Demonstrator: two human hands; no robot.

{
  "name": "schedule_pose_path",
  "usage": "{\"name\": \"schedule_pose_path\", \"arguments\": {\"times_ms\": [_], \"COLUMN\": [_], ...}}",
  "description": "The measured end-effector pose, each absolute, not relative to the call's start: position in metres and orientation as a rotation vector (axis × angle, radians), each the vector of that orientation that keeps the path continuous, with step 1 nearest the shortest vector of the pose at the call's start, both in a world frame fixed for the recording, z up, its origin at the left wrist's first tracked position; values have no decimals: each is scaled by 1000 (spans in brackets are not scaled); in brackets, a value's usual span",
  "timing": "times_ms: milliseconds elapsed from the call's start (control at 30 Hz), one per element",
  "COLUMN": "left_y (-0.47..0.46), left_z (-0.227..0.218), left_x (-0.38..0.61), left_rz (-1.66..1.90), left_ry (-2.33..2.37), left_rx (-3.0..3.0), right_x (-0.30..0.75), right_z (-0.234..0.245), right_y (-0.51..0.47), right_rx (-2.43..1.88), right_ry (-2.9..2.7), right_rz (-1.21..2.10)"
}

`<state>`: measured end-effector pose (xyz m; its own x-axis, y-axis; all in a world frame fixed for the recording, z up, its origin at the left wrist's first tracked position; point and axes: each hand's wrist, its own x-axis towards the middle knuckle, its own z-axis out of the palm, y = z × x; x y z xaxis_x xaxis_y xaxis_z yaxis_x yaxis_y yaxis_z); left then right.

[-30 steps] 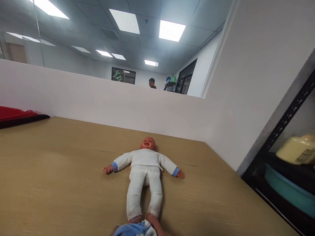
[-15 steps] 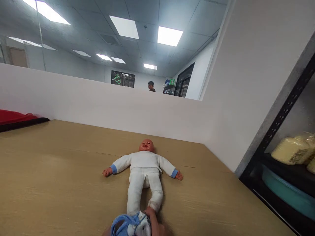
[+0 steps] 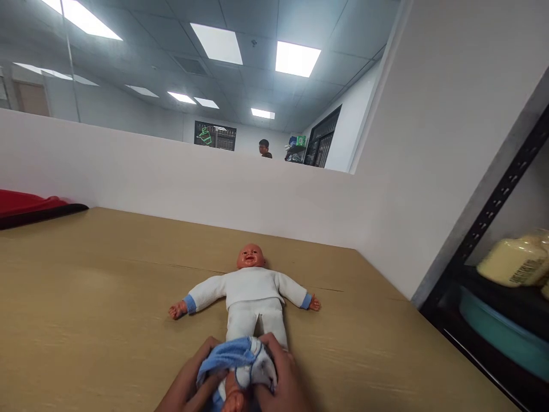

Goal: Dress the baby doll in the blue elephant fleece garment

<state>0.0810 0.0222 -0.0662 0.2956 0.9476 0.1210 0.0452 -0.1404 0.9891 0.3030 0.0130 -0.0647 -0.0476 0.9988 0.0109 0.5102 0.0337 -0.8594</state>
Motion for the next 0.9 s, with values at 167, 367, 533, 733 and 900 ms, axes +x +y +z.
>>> {"name": "schedule_pose_path", "arguments": {"times_ms": [167, 367, 533, 733, 900], "left_y": [40, 57, 77, 93, 100], "left_z": [-60, -84, -84, -70, -52], "left_x": [79, 78, 73, 59, 69], "left_rz": [1061, 1146, 1152, 924, 932], "left_ry": [916, 1029, 913, 574, 586], "left_rx": [1400, 1173, 1084, 1133, 881], "right_x": [321, 335, 336, 334, 333], "right_z": [-42, -61, -47, -7, 10], "right_y": [34, 66, 69, 49, 47], "right_rx": [-1269, -1037, -1047, -1406, -1325], "right_ry": [-1672, -1692, -1749, -1922, -1945], "right_rz": [1151, 1403, 1371, 783, 956]}}
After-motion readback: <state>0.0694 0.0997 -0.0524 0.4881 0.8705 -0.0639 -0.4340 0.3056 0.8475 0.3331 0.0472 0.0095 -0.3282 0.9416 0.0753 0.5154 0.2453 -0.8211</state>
